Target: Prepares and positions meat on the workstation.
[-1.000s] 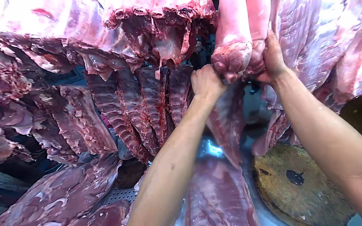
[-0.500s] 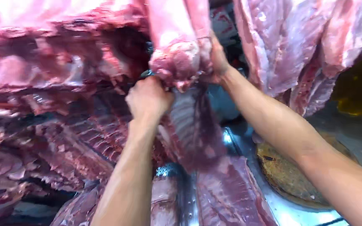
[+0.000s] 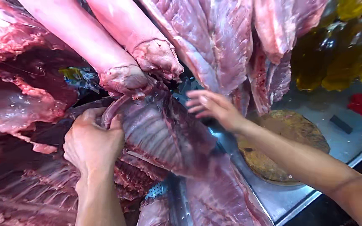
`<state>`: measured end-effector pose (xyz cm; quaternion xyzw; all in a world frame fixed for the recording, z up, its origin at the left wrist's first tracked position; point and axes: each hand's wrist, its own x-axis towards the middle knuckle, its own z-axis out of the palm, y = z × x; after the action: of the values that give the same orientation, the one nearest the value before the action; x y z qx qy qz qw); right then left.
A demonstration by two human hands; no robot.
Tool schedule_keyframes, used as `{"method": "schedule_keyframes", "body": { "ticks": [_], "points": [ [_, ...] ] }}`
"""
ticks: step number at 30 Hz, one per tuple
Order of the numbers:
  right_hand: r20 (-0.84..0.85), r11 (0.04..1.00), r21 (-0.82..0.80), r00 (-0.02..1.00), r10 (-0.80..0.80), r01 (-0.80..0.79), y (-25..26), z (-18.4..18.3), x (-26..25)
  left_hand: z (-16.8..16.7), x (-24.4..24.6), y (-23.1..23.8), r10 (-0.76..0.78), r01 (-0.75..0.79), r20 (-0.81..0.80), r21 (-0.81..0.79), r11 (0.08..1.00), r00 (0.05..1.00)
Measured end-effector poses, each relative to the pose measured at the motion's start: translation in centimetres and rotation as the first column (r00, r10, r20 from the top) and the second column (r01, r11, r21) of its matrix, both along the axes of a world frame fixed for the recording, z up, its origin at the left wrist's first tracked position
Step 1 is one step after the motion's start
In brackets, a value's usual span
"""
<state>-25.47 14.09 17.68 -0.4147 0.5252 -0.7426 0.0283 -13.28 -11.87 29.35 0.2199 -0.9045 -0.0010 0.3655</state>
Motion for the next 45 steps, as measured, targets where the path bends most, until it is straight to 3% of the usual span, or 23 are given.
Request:
{"method": "schedule_keyframes", "body": {
  "ticks": [2,4,7,10,12,15,20,24,29,33,37,42,45],
  "points": [
    [-0.050,0.968,-0.059,0.967,-0.248,0.245,3.9,-3.5,-1.9,-1.3,0.9,0.4,-0.055,0.054,-0.103,-0.007,0.999,0.993],
    [0.048,0.887,-0.128,0.896,-0.442,0.444,7.7,-5.8,-4.1,-3.6,2.3,2.3,-0.153,0.142,-0.253,-0.059,0.988,0.955],
    [0.172,0.845,-0.099,0.845,-0.506,0.526,11.8,-6.1,-5.6,-9.1,2.0,7.7,-0.408,0.402,-0.412,-0.106,0.910,0.815],
    [0.117,0.856,0.083,0.848,-0.517,0.511,12.2,-5.3,-6.4,-14.8,-2.5,13.5,-0.528,0.622,-0.349,0.265,0.737,0.774],
    [0.039,0.841,0.203,0.854,-0.519,0.502,11.4,-5.6,-7.7,-17.0,-6.9,16.5,-0.552,0.603,-0.273,0.525,0.601,0.788],
    [-0.054,0.787,0.357,0.852,-0.521,0.504,10.1,-6.5,-10.0,-18.6,-12.7,20.5,-0.530,0.525,-0.222,0.666,0.530,0.818],
    [-0.159,0.665,0.462,0.792,-0.590,0.587,8.6,-6.3,-11.0,-17.5,-17.8,24.1,-0.377,0.405,-0.206,0.699,0.590,0.903],
    [-0.272,0.591,0.476,0.748,-0.606,0.652,7.6,-5.9,-11.7,-16.5,-18.2,22.8,-0.355,0.313,-0.091,0.702,0.640,0.930],
    [-0.369,0.497,0.537,0.719,-0.588,0.682,5.4,-4.7,-10.6,-16.4,-16.8,20.6,-0.272,0.277,-0.125,0.709,0.649,0.954],
    [-0.400,0.537,0.545,0.762,-0.509,0.644,4.0,-4.2,-8.8,-16.1,-13.8,19.1,-0.215,0.256,-0.147,0.694,0.673,0.965],
    [-0.401,0.602,0.517,0.794,-0.456,0.608,1.4,-4.9,-7.9,-16.8,-11.8,17.2,-0.123,0.283,-0.277,0.669,0.687,0.953],
    [-0.417,0.629,0.567,0.844,-0.337,0.531,-2.1,-4.2,-4.8,-16.7,-8.3,14.1,0.008,0.207,-0.320,0.634,0.745,0.947],
    [-0.460,0.699,0.487,0.834,-0.305,0.524,-5.1,-4.7,-2.3,-16.7,-5.0,12.2,0.085,0.157,-0.331,0.640,0.752,0.940]
  ]
}}
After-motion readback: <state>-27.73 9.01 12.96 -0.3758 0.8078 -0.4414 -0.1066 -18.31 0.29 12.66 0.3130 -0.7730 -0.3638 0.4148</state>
